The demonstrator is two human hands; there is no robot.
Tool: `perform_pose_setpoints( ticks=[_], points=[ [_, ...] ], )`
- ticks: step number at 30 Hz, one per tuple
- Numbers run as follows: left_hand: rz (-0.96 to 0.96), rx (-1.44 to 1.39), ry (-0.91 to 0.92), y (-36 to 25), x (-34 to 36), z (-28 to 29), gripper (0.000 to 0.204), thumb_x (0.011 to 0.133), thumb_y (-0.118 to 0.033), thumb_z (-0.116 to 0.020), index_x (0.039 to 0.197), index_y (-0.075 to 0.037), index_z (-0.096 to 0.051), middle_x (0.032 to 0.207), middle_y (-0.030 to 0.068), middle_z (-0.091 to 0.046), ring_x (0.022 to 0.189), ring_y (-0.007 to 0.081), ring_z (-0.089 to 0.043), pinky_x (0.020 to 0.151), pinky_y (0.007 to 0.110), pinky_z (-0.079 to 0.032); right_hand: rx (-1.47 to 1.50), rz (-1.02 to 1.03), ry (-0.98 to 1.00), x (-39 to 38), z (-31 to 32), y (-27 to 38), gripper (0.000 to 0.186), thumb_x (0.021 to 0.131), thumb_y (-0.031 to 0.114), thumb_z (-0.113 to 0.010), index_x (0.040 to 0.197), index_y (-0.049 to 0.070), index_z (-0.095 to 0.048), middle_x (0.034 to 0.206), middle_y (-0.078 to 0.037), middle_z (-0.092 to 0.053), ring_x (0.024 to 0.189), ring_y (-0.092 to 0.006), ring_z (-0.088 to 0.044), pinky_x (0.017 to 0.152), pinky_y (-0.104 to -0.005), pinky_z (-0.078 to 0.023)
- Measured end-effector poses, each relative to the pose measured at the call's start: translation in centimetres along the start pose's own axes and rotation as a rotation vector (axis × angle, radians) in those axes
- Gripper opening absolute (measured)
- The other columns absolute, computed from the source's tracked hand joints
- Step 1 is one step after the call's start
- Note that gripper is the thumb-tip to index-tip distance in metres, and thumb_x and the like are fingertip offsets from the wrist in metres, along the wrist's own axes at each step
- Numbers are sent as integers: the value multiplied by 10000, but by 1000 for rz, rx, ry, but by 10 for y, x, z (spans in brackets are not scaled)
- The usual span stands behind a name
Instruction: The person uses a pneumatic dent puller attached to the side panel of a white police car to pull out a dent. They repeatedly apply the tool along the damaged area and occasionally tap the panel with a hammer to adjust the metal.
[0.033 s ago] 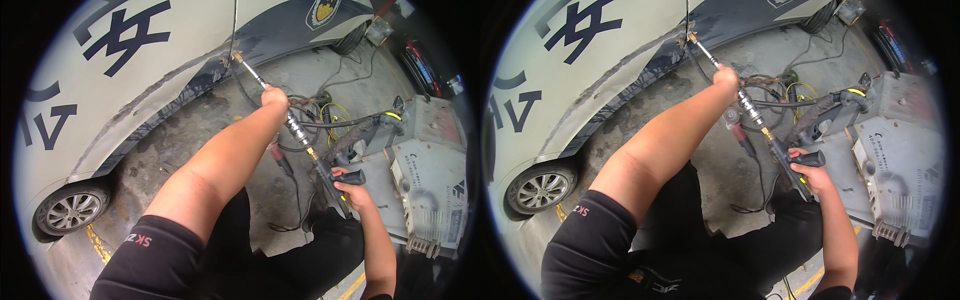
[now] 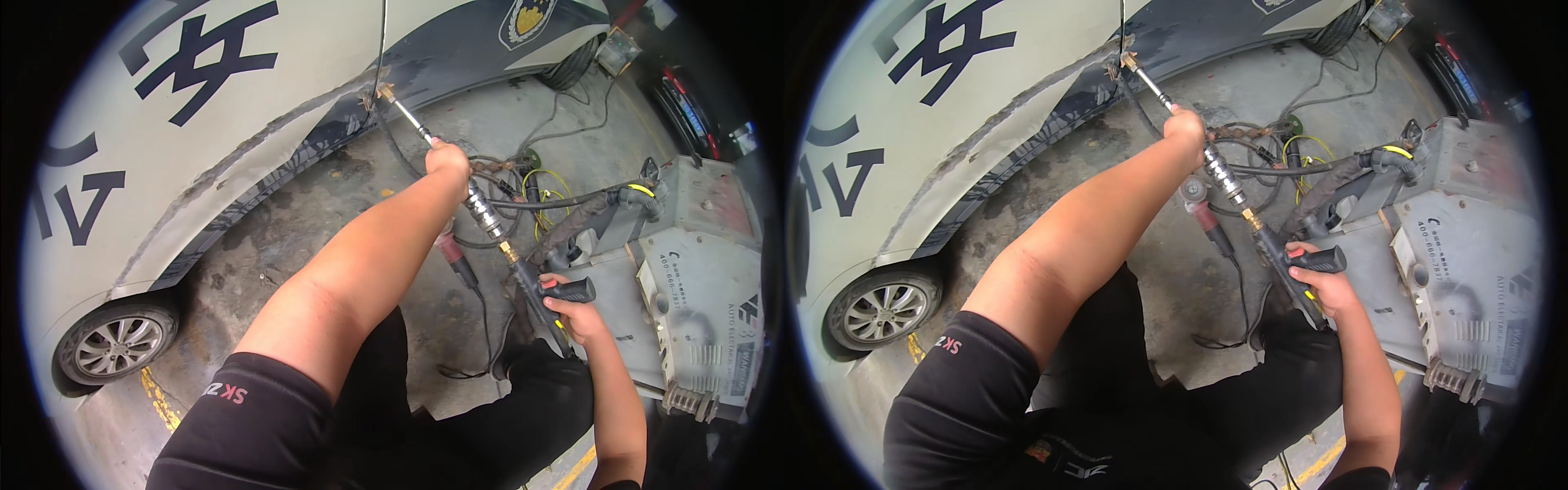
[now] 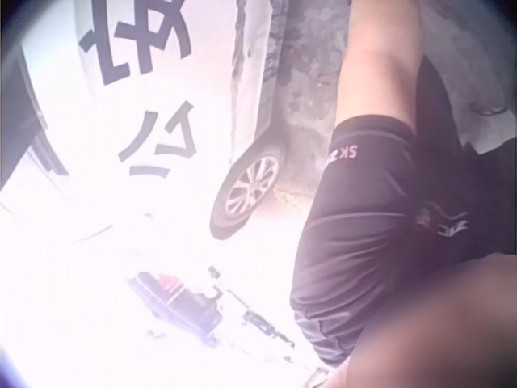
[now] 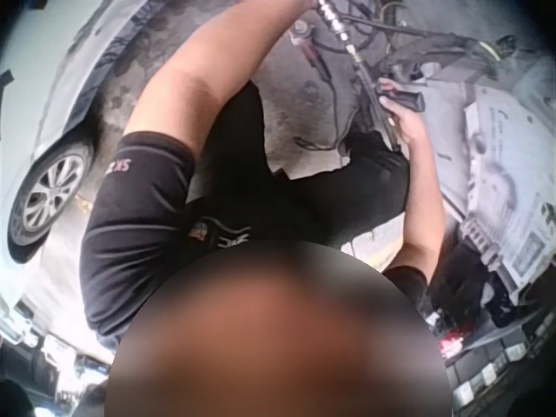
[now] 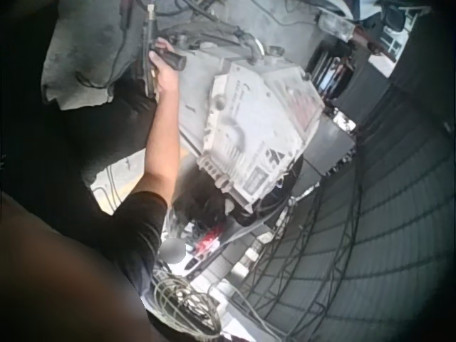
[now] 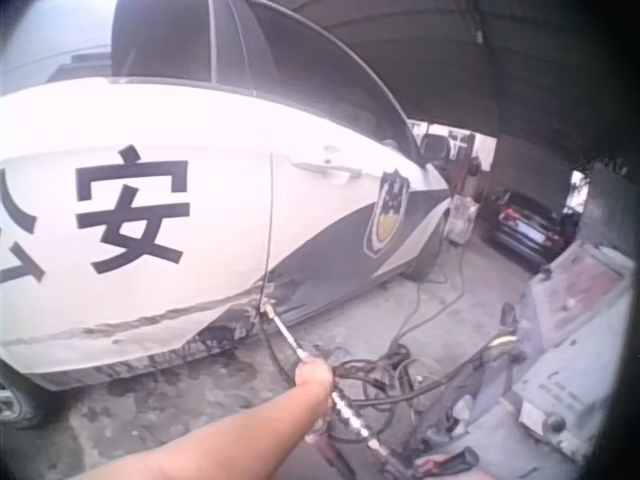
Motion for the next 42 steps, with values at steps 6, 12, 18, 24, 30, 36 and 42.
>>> perform_pose_setpoints(
  ticks=[6, 12, 18, 24, 30, 36, 42],
  points=[
    [-30, -19, -8, -4, 4, 0, 603, 1154, -527, -313, 1148, 1, -605, 781, 153, -671, 602, 272, -636, 631, 449, -522, -49, 50, 5, 4, -6, 4, 575, 867, 20, -828, 1411, 79, -654, 1255, -22, -668, 1209, -185, -636, 1062, -343, -498],
    [-4, -27, 13, -7, 9, 0, 608, 1154, -534, -302, 1129, -5, -601, 736, 145, -651, 594, 264, -629, 632, 445, -517, -64, 69, 10, 7, -8, 4, 558, 873, 21, -825, 1400, 74, -648, 1233, -24, -663, 1193, -193, -634, 1066, -343, -490],
    [7, -18, 11, -9, 9, -1, 610, 1153, -541, -300, 1216, -7, -590, 808, 148, -664, 617, 259, -626, 665, 435, -521, -75, 78, 14, 12, -7, 2, 571, 880, -2, -799, 1414, 100, -626, 1265, -27, -653, 1219, -193, -614, 1062, -348, -483],
    [14, -34, 19, -9, 8, -1, 616, 1152, -543, -300, 1255, -5, -581, 926, 150, -685, 649, 259, -646, 668, 443, -522, -94, 150, 64, 11, -7, -1, 587, 874, -50, -772, 1405, 114, -584, 1410, -68, -611, 1310, -220, -570, 1128, -369, -442],
    [16, -78, 43, -9, 9, -1, 626, 1151, -545, -301, 1205, 8, -590, 910, 148, -678, 647, 255, -648, 668, 451, -526, -298, 273, 108, -1, -17, 14, 524, 852, -92, -742, 1297, 129, -574, 1595, -160, -511, 1440, -277, -494, 1204, -412, -376],
    [1, -111, 30, -9, 6, 0, 637, 1154, -543, -296, 1190, 16, -602, 902, 148, -680, 635, 250, -647, 651, 430, -537, -559, 396, 111, -14, -33, 21, 500, 841, -95, -747, 1252, 120, -561, 1576, -193, -512, 1450, -299, -484, 1233, -436, -334],
    [-12, -76, 16, -11, 1, 1, 655, 1154, -546, -292, 1210, 25, -608, 922, 154, -694, 651, 254, -665, 661, 422, -546, -571, 365, 107, -14, -32, 23, 487, 860, -81, -767, 1266, 121, -590, 1572, -152, -535, 1452, -269, -489, 1216, -407, -356]
  ],
)
Point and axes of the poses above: each hand's wrist, its own x-axis towards the middle knuckle, its own z-axis out of the back of the hand, y = z × x, the point moved 3 cm from there along x, towards the middle knuckle
